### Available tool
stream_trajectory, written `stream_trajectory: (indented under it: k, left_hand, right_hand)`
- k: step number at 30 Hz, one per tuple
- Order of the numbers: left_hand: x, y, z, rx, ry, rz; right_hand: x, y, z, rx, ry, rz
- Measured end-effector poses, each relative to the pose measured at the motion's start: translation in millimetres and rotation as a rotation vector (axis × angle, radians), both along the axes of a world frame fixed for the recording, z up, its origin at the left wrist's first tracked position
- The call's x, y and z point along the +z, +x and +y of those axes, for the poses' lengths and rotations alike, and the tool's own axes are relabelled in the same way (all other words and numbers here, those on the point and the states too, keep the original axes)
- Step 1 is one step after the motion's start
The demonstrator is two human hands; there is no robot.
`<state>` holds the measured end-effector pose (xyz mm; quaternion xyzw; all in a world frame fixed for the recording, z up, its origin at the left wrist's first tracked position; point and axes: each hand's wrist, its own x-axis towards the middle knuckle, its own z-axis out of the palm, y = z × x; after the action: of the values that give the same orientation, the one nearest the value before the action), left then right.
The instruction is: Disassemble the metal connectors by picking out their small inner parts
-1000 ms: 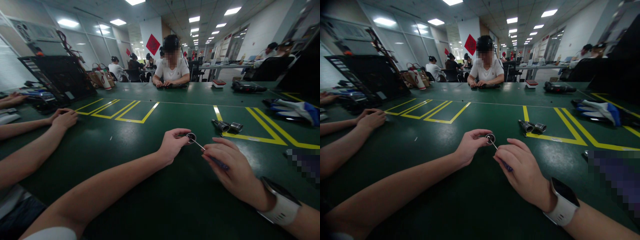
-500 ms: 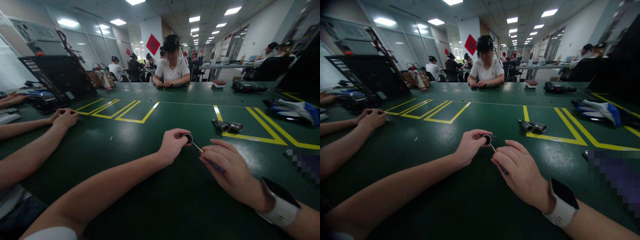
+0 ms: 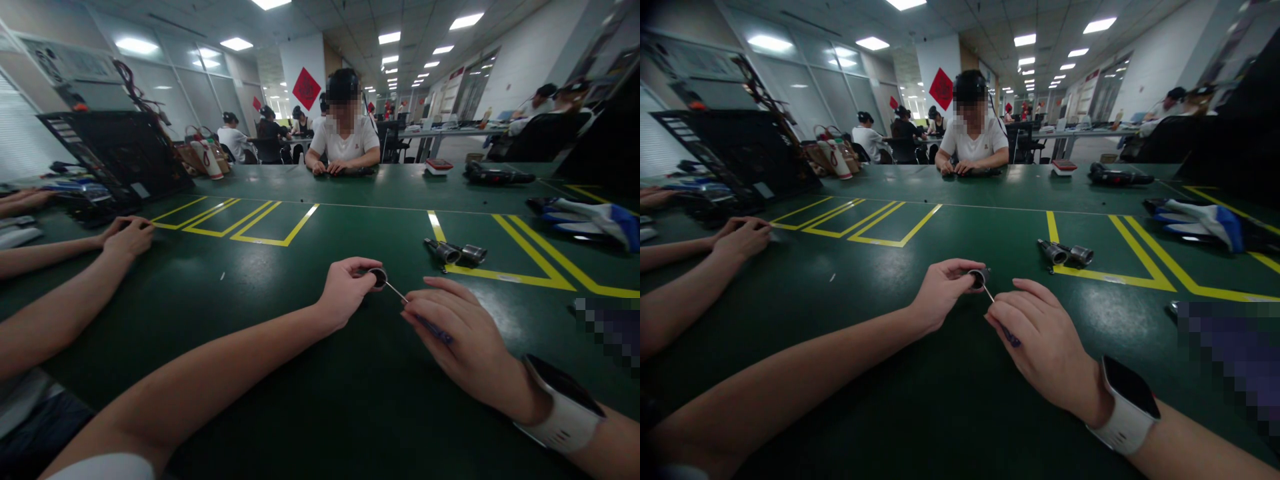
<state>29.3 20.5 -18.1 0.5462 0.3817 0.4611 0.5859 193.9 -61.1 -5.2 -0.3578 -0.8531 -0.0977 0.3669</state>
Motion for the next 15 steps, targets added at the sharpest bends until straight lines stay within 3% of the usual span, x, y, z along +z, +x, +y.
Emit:
stream_trajectory:
  k: [15]
  left_hand:
    - [1.3,2.6,-0.6,0.031,-0.043,-0.051]
  right_hand:
    - [0.3,1.1,0.0,-0.012,0.013,0.007]
